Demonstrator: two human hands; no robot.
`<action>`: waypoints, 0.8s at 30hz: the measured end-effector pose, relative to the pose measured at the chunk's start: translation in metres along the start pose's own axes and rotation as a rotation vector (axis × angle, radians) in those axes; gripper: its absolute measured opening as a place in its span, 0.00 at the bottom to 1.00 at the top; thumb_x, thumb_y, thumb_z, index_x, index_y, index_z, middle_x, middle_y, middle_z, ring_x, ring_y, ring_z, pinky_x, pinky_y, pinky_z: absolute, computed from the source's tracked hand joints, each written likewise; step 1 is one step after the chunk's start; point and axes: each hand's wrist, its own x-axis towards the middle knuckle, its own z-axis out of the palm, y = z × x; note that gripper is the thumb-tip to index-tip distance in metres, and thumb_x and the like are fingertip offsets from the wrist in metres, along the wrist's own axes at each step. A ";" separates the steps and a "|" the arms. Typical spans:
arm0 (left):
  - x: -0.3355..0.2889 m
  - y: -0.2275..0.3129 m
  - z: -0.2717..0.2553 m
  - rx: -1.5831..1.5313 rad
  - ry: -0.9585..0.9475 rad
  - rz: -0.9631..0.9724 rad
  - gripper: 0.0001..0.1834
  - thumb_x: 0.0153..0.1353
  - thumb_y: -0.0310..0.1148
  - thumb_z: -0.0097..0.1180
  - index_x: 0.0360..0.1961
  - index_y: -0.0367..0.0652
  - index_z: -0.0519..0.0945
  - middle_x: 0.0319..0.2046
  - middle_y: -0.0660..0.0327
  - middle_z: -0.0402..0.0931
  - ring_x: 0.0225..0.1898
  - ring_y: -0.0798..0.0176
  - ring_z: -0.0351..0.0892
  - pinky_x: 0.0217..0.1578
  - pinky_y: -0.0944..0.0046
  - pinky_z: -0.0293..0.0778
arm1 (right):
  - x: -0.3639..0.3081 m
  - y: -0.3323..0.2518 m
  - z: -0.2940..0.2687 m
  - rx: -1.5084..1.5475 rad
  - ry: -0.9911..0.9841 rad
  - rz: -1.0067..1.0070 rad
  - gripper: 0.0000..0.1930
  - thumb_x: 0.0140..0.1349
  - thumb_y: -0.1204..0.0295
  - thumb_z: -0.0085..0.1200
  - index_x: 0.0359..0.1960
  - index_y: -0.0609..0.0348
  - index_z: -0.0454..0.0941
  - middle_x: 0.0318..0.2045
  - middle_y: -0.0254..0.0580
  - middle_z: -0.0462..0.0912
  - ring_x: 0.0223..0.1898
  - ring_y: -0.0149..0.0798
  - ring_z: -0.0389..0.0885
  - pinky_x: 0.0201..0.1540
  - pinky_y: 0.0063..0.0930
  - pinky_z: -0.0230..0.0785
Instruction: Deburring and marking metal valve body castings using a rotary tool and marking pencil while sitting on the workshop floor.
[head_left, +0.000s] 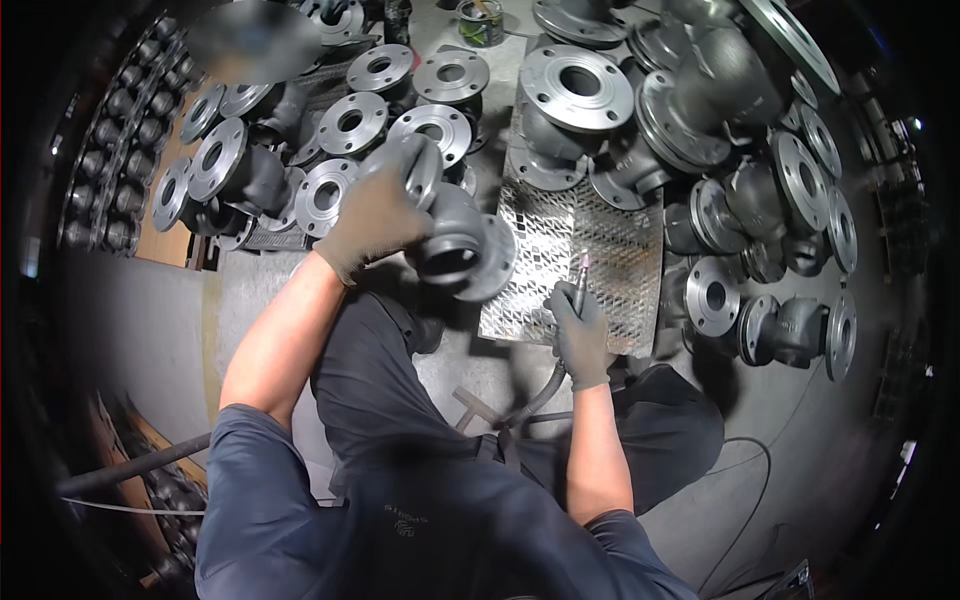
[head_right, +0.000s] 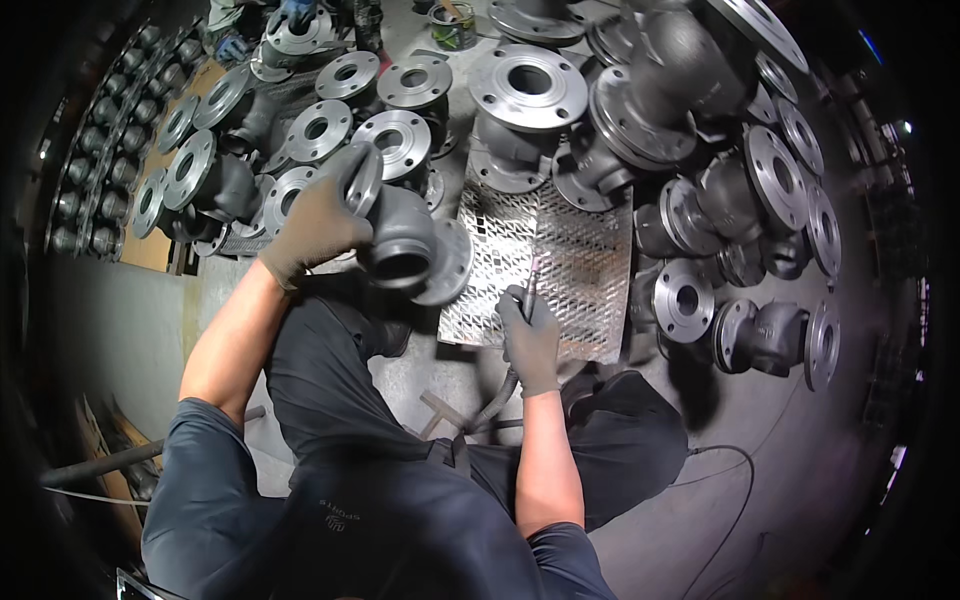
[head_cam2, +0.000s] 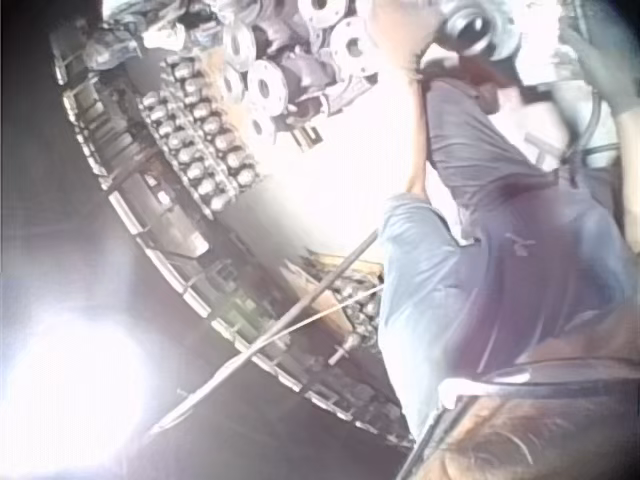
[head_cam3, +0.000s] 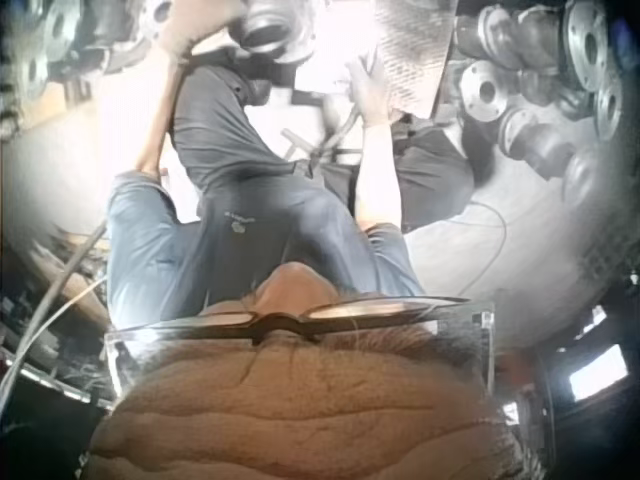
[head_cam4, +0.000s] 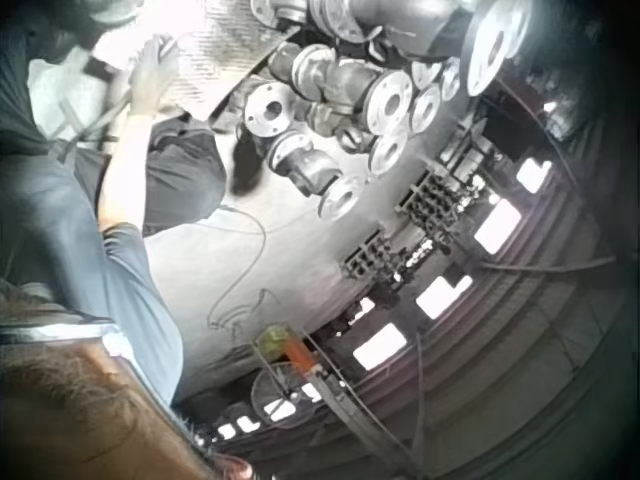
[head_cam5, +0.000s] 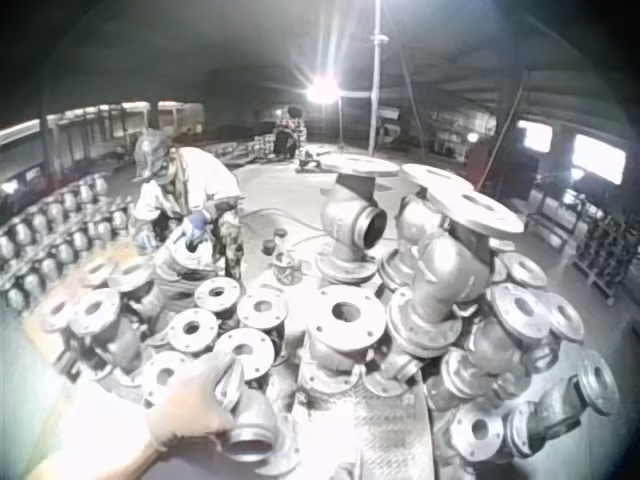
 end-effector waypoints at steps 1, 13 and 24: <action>0.012 0.002 -0.009 0.101 -0.025 -0.058 0.55 0.52 0.41 0.73 0.83 0.48 0.66 0.59 0.35 0.86 0.61 0.31 0.86 0.64 0.39 0.80 | 0.002 -0.003 0.006 0.050 0.000 -0.007 0.13 0.73 0.63 0.63 0.50 0.59 0.90 0.28 0.33 0.85 0.29 0.30 0.82 0.38 0.35 0.79; 0.018 -0.037 0.029 0.048 -0.270 -0.212 0.59 0.44 0.35 0.73 0.82 0.36 0.66 0.75 0.35 0.73 0.77 0.35 0.73 0.77 0.50 0.70 | 0.001 0.038 -0.028 0.123 0.023 0.095 0.16 0.74 0.64 0.65 0.54 0.64 0.87 0.26 0.30 0.82 0.17 0.25 0.75 0.20 0.27 0.67; 0.027 -0.061 0.059 0.228 -0.381 -0.186 0.60 0.50 0.37 0.72 0.87 0.48 0.60 0.50 0.34 0.88 0.49 0.30 0.90 0.55 0.38 0.82 | 0.008 0.047 -0.017 0.057 0.055 0.105 0.14 0.74 0.65 0.64 0.52 0.64 0.89 0.28 0.29 0.83 0.23 0.23 0.75 0.25 0.27 0.68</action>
